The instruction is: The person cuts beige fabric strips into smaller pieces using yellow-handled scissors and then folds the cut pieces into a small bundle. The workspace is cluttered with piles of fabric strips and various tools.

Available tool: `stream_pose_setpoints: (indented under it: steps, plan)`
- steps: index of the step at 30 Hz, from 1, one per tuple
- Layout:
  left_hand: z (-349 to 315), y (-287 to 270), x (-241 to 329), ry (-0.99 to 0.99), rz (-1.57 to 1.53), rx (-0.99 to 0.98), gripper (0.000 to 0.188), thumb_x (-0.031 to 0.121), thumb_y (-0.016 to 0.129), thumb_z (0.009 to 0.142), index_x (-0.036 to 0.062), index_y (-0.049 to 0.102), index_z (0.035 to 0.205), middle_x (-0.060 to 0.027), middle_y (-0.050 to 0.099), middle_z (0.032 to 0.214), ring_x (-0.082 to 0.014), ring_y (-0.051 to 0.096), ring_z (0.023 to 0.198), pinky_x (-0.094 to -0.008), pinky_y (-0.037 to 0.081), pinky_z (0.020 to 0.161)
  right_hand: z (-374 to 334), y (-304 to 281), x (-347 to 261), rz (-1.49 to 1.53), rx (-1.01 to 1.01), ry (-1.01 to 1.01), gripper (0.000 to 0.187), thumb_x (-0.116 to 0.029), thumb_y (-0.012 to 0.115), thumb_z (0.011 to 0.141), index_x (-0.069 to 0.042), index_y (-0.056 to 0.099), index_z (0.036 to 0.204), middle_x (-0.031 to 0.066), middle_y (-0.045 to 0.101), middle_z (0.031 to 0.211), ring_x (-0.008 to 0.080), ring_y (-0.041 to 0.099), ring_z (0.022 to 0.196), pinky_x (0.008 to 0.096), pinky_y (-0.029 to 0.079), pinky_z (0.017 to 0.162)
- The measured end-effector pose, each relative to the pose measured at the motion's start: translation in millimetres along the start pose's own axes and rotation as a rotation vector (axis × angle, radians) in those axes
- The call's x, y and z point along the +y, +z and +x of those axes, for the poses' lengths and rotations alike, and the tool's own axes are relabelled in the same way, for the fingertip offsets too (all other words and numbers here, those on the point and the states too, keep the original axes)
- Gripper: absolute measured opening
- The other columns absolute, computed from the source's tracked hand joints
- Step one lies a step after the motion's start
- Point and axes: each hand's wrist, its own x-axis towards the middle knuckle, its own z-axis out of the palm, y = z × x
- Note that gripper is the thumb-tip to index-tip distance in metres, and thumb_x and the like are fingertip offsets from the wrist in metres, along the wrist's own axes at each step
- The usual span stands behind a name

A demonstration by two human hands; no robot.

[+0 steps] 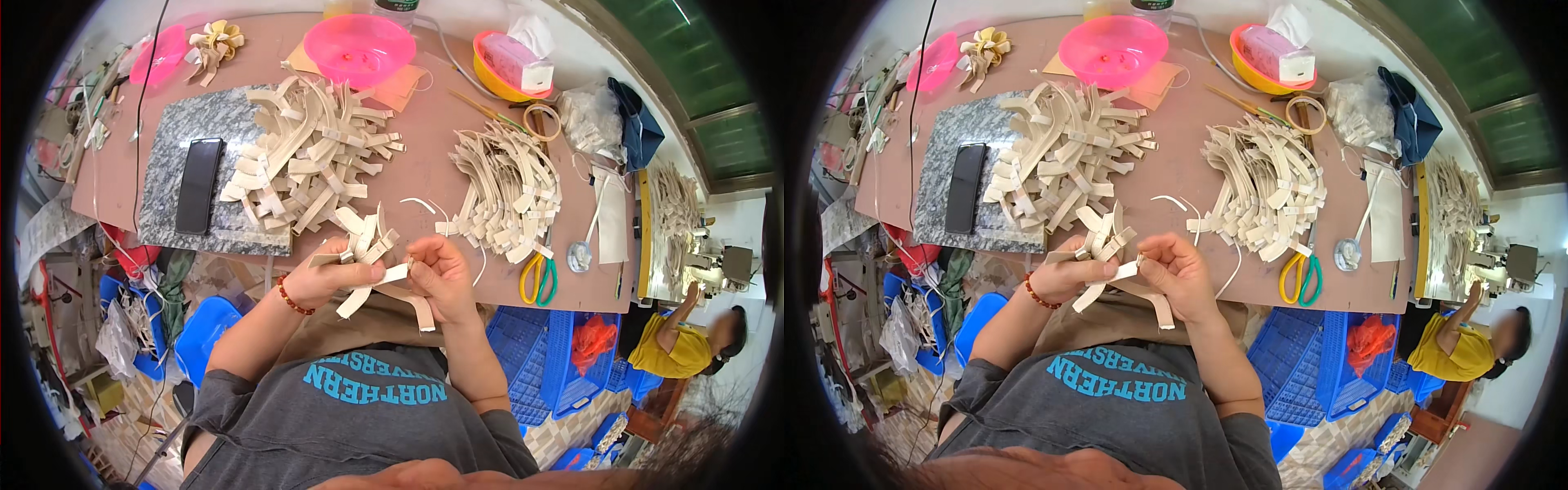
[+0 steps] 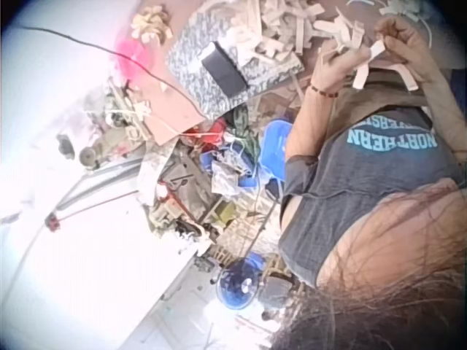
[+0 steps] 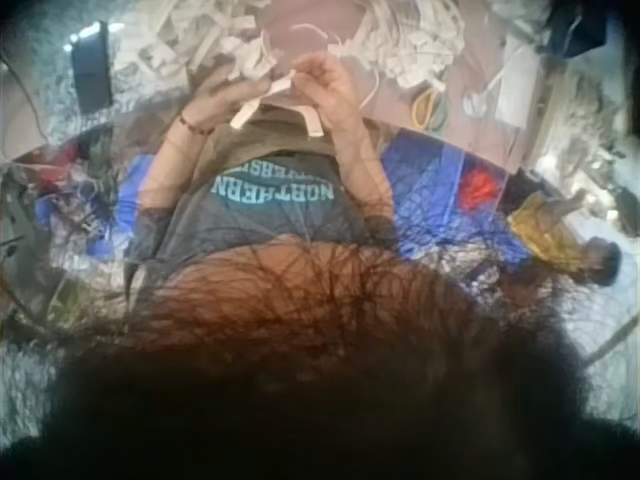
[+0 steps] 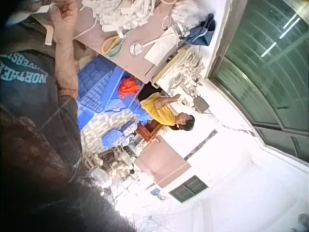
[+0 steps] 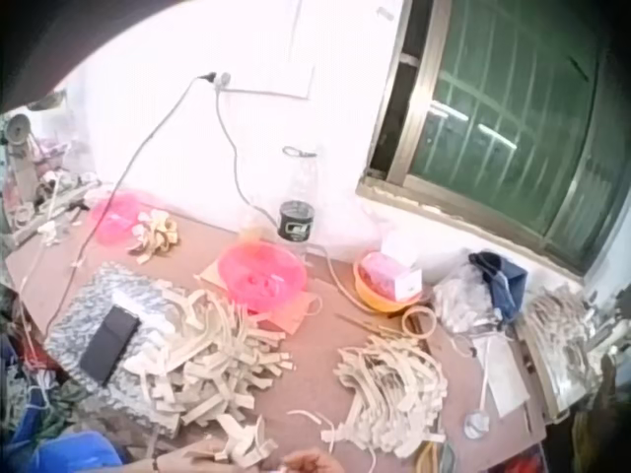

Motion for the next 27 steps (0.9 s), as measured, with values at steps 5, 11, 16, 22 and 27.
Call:
stream_pose_setpoints:
  steps: [5,11,16,22,27]
  plan:
    - [3,-3,-7,-0.013,-0.085,0.007,0.016,0.017,0.066,0.082,0.0060,0.062,0.092,0.0030,0.057,0.080,-0.0046,0.049,0.072,-0.0214,0.037,0.063,0,-6,-1,0.078,-0.057,0.066,0.016,-0.003,0.063,0.084,-0.002,0.060,0.099,0.0043,0.063,0.086,0.0057,0.057,0.069,0.0163,0.043,0.056]
    - [4,-1,-7,-0.010,-0.102,0.037,0.018,0.018,0.066,0.082,0.0060,0.061,0.094,0.0030,0.057,0.079,-0.0045,0.049,0.072,-0.0220,0.037,0.061,2,-11,2,0.217,-0.079,0.173,0.016,-0.004,0.064,0.083,-0.001,0.062,0.099,0.0071,0.064,0.088,0.0072,0.059,0.071,0.0171,0.045,0.057]
    - [2,9,-3,0.023,-0.083,0.127,0.015,0.018,0.065,0.083,0.0062,0.062,0.093,0.0035,0.057,0.081,-0.0035,0.049,0.072,-0.0212,0.037,0.061,-1,1,10,-0.112,0.081,0.002,0.019,-0.005,0.065,0.084,0.000,0.062,0.101,0.0051,0.063,0.090,0.0072,0.059,0.076,0.0194,0.048,0.067]
    - [2,16,-6,0.043,0.004,0.197,0.015,0.017,0.064,0.084,0.0048,0.060,0.093,0.0041,0.056,0.078,-0.0023,0.048,0.068,-0.0196,0.036,0.058,-6,5,12,-0.359,0.003,-0.182,0.021,-0.003,0.066,0.081,0.001,0.062,0.102,0.0036,0.061,0.089,0.0082,0.058,0.081,0.0208,0.048,0.069]
    - [1,21,-4,0.063,-0.157,0.199,0.015,0.014,0.062,0.084,0.0031,0.060,0.094,0.0032,0.056,0.079,-0.0027,0.047,0.068,-0.0201,0.036,0.057,-4,9,6,-0.384,0.071,-0.179,0.023,-0.001,0.068,0.079,0.002,0.064,0.102,-0.0008,0.059,0.083,0.0027,0.049,0.066,0.0171,0.041,0.060]
